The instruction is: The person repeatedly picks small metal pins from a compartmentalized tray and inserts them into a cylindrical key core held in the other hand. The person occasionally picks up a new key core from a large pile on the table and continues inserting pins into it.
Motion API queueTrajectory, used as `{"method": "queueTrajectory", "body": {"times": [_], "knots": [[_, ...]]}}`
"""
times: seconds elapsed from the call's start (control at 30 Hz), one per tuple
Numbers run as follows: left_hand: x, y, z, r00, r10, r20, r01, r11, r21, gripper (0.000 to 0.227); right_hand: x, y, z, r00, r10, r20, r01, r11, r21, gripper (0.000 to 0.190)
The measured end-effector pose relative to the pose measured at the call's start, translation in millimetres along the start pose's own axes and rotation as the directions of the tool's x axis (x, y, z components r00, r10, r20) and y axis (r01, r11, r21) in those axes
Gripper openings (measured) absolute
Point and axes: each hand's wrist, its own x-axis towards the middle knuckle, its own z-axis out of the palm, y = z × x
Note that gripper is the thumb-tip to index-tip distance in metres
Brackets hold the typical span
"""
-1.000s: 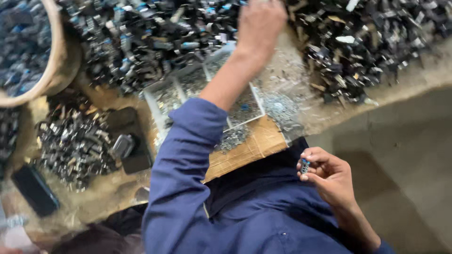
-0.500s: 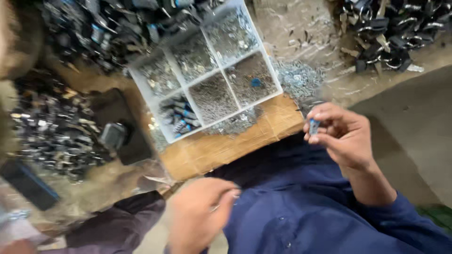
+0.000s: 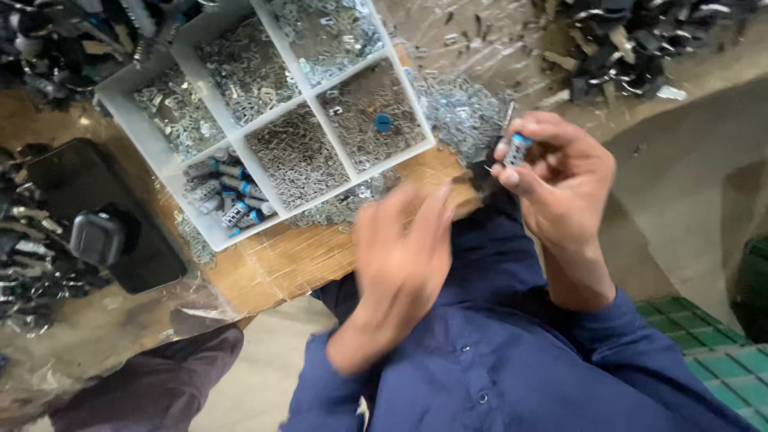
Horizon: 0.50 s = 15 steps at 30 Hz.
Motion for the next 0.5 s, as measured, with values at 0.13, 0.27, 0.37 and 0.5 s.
{"method": "queueTrajectory", "body": {"times": [0.13, 0.27, 0.37, 0.5], "knots": [[-31.4, -10.7, -22.0, 0.998, -0.066, 0.002, 0.066, 0.997, 0.031, 0.030, -4.9, -9.1, -4.4, 0.998, -0.002, 0.060, 0.002, 1.000, -0.001, 0.034], [-43.8, -14.4, -25.9, 0.994, -0.104, 0.016, 0.102, 0.989, 0.110, 0.034, -14.7, -15.8, -0.7, 0.988, 0.085, 0.129, -0.083, 0.996, -0.023, 0.036], [-57.8, -23.6, -37.4, 0.992, -0.116, -0.058, 0.120, 0.990, 0.077, 0.038, -25.9, -16.2, 11.0, 0.964, 0.147, 0.221, -0.141, 0.989, -0.042, 0.035], [-86.9, -43.7, -55.3, 0.961, -0.274, -0.016, 0.272, 0.943, 0.193, 0.036, -44.2, 5.0, 37.5, 0.875, 0.305, 0.377, -0.324, 0.946, -0.013, 0.037]]}}
